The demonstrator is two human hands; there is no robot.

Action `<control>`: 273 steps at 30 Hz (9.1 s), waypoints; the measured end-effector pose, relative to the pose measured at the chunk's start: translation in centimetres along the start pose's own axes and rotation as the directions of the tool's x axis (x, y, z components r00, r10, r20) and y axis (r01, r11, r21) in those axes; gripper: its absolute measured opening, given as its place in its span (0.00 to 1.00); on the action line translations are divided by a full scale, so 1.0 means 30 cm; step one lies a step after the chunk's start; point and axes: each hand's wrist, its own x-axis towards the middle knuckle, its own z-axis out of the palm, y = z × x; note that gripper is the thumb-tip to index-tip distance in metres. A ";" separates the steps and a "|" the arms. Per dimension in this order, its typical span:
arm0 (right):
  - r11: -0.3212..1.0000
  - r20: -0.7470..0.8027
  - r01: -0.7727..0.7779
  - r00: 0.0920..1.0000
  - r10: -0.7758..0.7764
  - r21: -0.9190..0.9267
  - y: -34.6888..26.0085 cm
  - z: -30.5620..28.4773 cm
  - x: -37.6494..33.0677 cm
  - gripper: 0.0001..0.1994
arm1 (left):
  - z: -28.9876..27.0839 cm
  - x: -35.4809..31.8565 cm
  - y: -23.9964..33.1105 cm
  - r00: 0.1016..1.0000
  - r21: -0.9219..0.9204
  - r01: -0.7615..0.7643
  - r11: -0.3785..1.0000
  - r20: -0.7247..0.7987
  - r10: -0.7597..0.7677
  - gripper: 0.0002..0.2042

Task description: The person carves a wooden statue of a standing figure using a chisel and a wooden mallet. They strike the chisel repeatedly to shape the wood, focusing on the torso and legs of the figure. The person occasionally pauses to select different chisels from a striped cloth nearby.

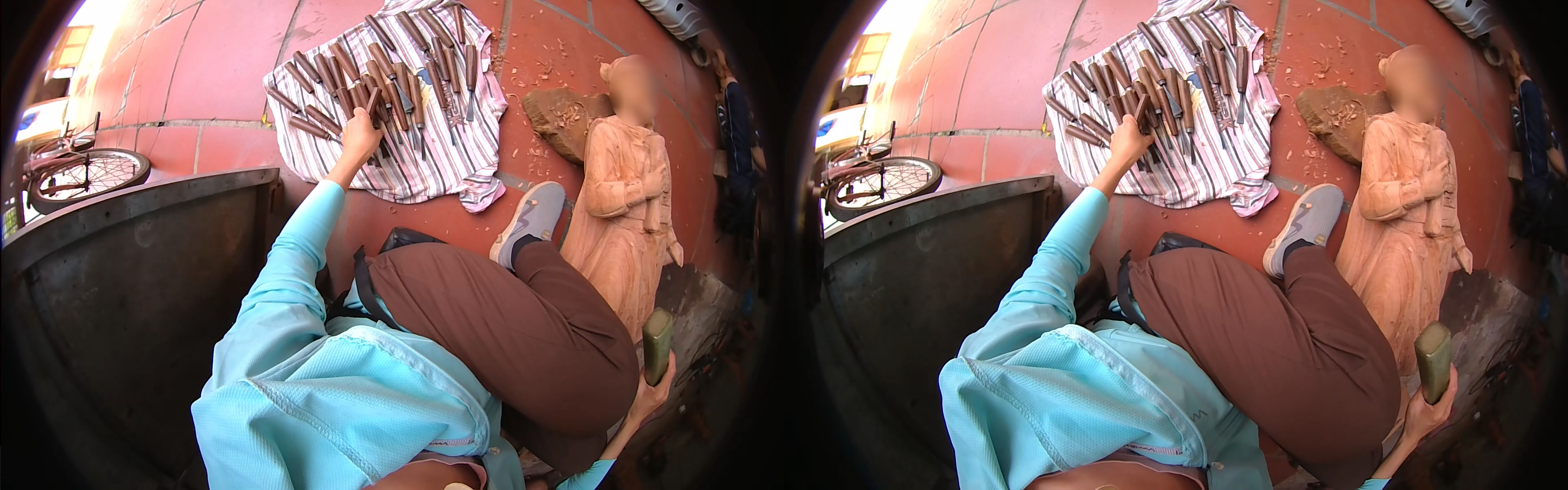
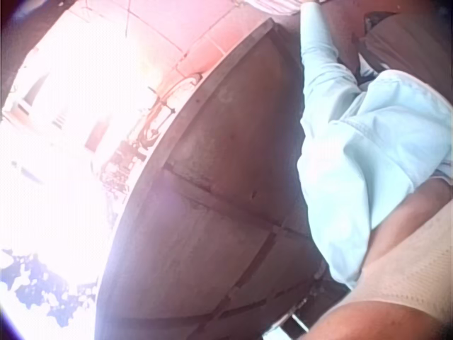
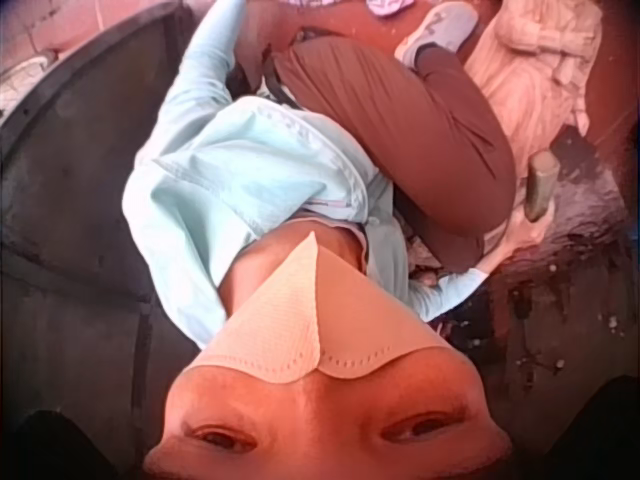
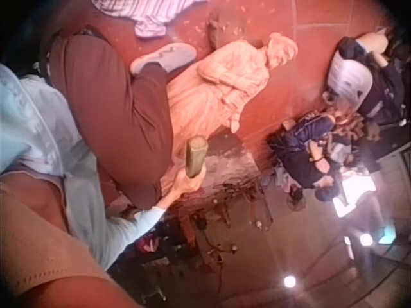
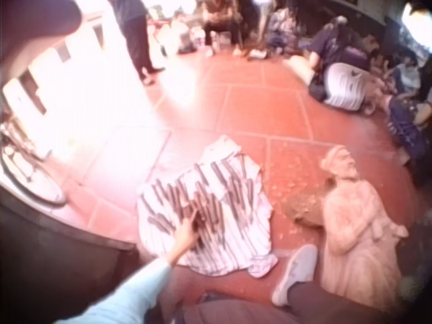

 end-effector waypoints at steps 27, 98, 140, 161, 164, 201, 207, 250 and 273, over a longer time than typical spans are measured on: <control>1.000 -0.018 -0.005 1.000 0.005 -0.014 -0.005 0.007 -0.002 0.25 | 0.114 -0.129 0.056 0.995 -0.252 0.039 0.967 0.103 -0.013 0.17; 1.000 0.029 -0.017 0.999 0.017 0.024 -0.022 0.009 0.007 0.25 | -0.047 0.032 -0.106 0.974 -0.259 0.173 0.950 -0.099 -0.204 0.18; 0.989 -0.065 0.146 0.987 -0.147 -0.022 -0.118 -0.017 0.092 0.24 | -0.056 0.454 -0.239 0.926 -0.405 0.160 0.900 -0.256 -0.279 0.21; 0.991 -0.201 0.120 0.971 -0.131 -0.065 -0.126 -0.074 0.045 0.19 | -0.062 0.548 -0.111 0.873 -0.257 0.174 0.951 -0.407 -0.269 0.17; 0.986 -0.240 0.165 0.957 -0.163 -0.012 -0.129 -0.041 0.076 0.19 | -0.228 0.634 -0.222 0.920 -0.548 0.092 0.831 -0.272 -0.281 0.13; 0.940 -0.407 0.223 0.908 -0.104 0.257 -0.148 -0.073 0.177 0.21 | -0.475 -0.743 1.555 -0.455 -0.708 -0.682 -0.183 0.216 0.864 0.19; 0.931 -0.426 0.291 0.887 -0.176 0.222 -0.060 0.060 0.212 0.18 | -0.316 -0.709 1.611 -0.492 -0.578 -0.769 -0.273 0.262 0.830 0.19; 0.941 -0.353 0.198 0.931 -0.092 0.276 -0.034 0.270 0.166 0.22 | 0.039 -0.713 1.408 -0.577 -0.423 -0.653 -0.628 -0.259 0.775 0.07; 0.935 -0.361 0.321 0.898 -0.251 0.151 -0.052 0.251 0.152 0.22 | 0.068 -0.735 1.414 -0.552 -0.298 -0.689 -0.661 -0.375 0.745 0.10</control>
